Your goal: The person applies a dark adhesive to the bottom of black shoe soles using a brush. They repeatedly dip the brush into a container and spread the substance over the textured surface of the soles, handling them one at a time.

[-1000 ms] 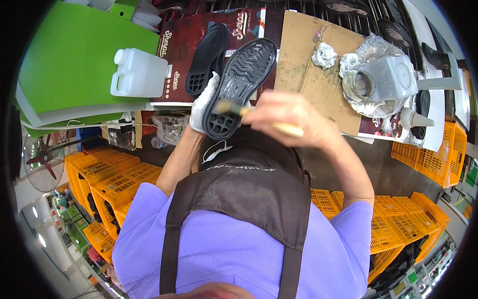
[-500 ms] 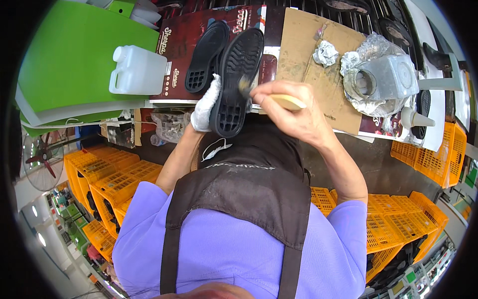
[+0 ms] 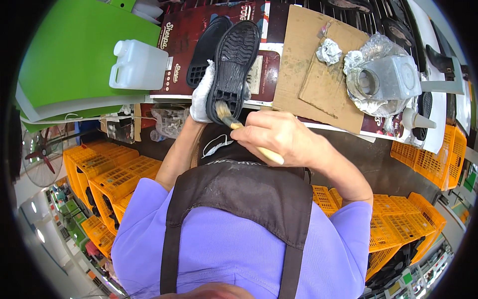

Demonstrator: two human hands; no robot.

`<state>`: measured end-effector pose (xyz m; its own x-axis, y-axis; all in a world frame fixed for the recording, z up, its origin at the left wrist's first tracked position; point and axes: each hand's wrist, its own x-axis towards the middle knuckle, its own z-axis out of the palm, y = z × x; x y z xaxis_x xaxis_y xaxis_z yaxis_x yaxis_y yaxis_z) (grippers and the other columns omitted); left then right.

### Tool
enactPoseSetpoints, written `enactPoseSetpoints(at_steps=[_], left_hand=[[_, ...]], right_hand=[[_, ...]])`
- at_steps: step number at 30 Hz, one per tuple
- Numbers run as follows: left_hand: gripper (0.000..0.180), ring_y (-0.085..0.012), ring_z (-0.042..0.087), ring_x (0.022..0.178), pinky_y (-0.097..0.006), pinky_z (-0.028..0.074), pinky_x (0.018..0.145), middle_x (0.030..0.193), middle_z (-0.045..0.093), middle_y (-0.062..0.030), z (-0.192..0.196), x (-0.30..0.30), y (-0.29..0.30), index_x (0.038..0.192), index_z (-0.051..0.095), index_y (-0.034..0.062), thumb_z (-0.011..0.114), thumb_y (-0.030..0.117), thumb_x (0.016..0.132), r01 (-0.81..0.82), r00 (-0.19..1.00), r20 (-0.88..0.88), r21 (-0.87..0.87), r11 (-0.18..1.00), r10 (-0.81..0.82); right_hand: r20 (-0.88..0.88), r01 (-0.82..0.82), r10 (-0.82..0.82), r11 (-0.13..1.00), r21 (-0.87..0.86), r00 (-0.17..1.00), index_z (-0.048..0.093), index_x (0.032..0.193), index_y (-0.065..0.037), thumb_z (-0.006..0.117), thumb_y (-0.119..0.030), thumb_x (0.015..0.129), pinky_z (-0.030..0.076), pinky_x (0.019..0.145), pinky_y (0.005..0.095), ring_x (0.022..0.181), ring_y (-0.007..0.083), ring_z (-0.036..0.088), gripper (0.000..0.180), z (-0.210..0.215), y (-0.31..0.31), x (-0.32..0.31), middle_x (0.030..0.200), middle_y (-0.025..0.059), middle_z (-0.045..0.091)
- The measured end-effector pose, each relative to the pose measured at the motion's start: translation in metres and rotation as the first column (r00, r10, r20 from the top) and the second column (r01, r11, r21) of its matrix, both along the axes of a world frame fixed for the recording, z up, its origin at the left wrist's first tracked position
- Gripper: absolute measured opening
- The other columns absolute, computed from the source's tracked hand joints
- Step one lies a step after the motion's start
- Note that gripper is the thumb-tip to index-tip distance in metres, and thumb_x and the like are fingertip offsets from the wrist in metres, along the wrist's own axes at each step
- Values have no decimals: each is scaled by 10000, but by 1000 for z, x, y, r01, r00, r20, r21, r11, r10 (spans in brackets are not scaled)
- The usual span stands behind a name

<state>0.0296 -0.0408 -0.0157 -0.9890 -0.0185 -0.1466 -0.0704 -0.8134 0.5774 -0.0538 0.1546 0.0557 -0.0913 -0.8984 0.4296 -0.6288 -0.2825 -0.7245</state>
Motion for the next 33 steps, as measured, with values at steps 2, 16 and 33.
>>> enactPoseSetpoints(at_steps=[2, 16, 33], left_hand=[[590, -249, 628, 856, -364, 518, 799, 1016, 621, -157, -5, 5, 0, 1227, 478, -1, 241, 479, 980, 36, 996, 81, 42, 998, -39], [497, -205, 620, 896, -345, 519, 812, 1074, 603, -108, -4, 3, 10, 1284, 440, 47, 252, 406, 999, 65, 987, 138, 124, 990, -82], [653, -249, 635, 837, -373, 520, 768, 1024, 619, -167, 58, -29, 26, 1291, 445, 60, 185, 555, 954, 57, 997, 49, 43, 997, -59]], right_hand=[[245, -142, 124, 988, 54, 961, 668, 923, -42, 672, 11, 719, 490, 583, 325, 678, 229, 616, 211, 2, -3, -19, 785, 101, 634], [88, 387, -385, 922, -11, 919, 633, 951, -34, 633, 7, 778, 502, 618, 342, 699, 279, 621, 177, -16, -11, -34, 788, 131, 621], [888, 774, -327, 631, -49, 323, 600, 1017, 25, 597, -91, 876, 416, 526, 211, 592, 106, 516, 182, -9, 86, -63, 751, 70, 582]])
